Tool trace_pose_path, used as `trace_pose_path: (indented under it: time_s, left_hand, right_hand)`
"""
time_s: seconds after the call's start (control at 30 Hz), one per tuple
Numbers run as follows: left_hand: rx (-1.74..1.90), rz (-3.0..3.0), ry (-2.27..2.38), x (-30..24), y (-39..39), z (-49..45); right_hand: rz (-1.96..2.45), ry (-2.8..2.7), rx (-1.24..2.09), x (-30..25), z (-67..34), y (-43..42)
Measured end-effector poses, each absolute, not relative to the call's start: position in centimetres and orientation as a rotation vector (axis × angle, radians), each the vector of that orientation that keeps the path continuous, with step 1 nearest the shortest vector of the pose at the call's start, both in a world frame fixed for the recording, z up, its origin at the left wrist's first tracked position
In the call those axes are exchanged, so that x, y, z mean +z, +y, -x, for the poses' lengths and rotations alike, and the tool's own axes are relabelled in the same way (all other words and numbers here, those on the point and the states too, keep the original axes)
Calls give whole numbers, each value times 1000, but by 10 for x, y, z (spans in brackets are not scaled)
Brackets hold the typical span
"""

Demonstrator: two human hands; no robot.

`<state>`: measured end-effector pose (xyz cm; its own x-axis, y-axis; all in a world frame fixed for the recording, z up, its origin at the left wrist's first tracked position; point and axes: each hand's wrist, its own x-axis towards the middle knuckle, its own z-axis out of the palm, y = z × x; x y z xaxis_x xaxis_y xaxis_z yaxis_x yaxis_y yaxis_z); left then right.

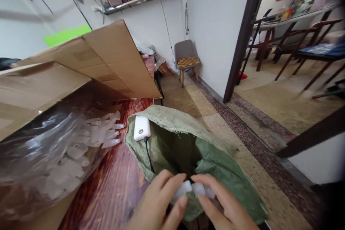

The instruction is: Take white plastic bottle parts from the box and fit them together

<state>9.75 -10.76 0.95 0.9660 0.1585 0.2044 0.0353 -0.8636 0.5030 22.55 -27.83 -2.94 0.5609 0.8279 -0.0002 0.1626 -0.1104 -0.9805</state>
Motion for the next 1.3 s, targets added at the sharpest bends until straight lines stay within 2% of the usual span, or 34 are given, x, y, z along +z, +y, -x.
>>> trace_pose_path:
  time_s: [0.23, 0.37, 0.43, 0.6, 0.7, 0.97, 1.07, 1.23, 1.3]
  left_hand:
    - [138, -2138, 318, -4, -129, -116]
    - [-130, -1880, 504, -15, -128, -117]
    - [-178, -1832, 494, -17, -129, -118]
    - [-33, -2048, 433, -18, -130, -116]
    - [-69, -1983, 478, -21, -128, -115]
    - [-470, -1327, 555, -23, -124, -117]
    - [-462, -1319, 559, -21, -125, -117]
    - [-210, -1701, 593, -21, -128, -118]
    - [-186, -1756, 588, -21, -127, -119]
  right_hand:
    - [1694, -1312, 446, -17, -238, -287]
    - [1839, -1660, 355, -17, -237, -295]
    - [1869, -1618, 401, -19, -234, -293]
    - [1853, -1218, 641, -29, -223, -285]
    - [1842, -1202, 681, -31, -222, -286]
    - [1871, -1762, 210, -29, -228, -298]
    - [1891, -1749, 287, -27, -227, -295]
    - [1953, -1448, 636, -26, -228, -287]
    - [1947, -1422, 575, -24, -231, -289]
